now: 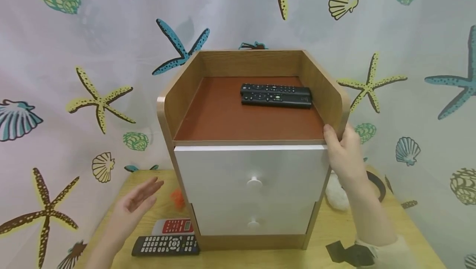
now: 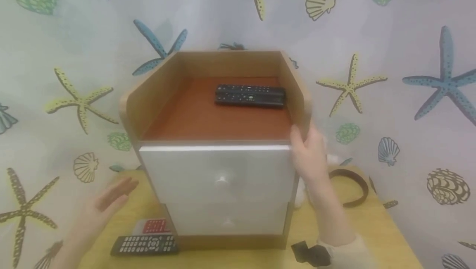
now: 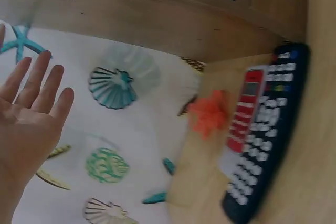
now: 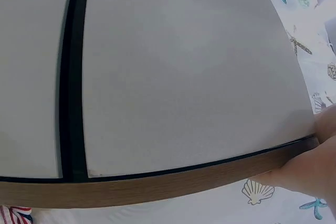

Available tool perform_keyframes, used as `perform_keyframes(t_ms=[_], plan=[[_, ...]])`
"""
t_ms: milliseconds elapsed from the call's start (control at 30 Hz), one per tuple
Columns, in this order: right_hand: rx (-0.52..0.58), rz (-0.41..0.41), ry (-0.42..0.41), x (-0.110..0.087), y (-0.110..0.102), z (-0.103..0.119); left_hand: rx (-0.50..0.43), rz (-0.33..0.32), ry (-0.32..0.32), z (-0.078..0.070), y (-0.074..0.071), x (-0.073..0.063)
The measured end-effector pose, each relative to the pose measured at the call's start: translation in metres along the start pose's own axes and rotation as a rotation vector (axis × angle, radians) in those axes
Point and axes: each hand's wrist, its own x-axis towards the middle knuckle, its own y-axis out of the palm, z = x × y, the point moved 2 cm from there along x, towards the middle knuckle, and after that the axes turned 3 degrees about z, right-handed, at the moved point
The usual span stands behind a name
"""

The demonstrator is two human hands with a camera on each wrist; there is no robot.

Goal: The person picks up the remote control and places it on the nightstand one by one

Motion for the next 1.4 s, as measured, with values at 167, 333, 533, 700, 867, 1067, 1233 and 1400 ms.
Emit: perform_keyframes(t_ms=[167,333,533,700,867,1067,1233,1400], plan=[[0.005,0.006,-0.003,0.0,0.001,0.003,0.051,-0.035,-0.292,0.055,0.006,-0.015],[0.011,0.011,-0.01,-0.002,0.001,0.003,0.125,-0.025,-0.501,0.101,0.017,-0.027],[0.01,0.017,-0.013,-0.001,0.004,0.001,0.265,0.031,-0.574,0.142,0.028,-0.04],[0.018,0.018,-0.019,-0.001,0.003,0.001,0.388,0.053,-0.519,0.154,0.035,-0.039],[0.021,0.015,-0.009,-0.001,0.001,0.001,0.459,0.103,-0.415,0.158,0.039,-0.034],[0.026,0.018,-0.004,-0.001,0.002,0.002,0.539,0.137,-0.374,0.156,0.043,-0.035],[0.024,0.017,-0.01,-0.001,0.002,0.001,0.62,0.158,-0.423,0.162,0.045,-0.036],[0.011,0.014,-0.008,-0.001,0.002,0.002,0.685,0.144,-0.408,0.172,0.047,-0.039]])
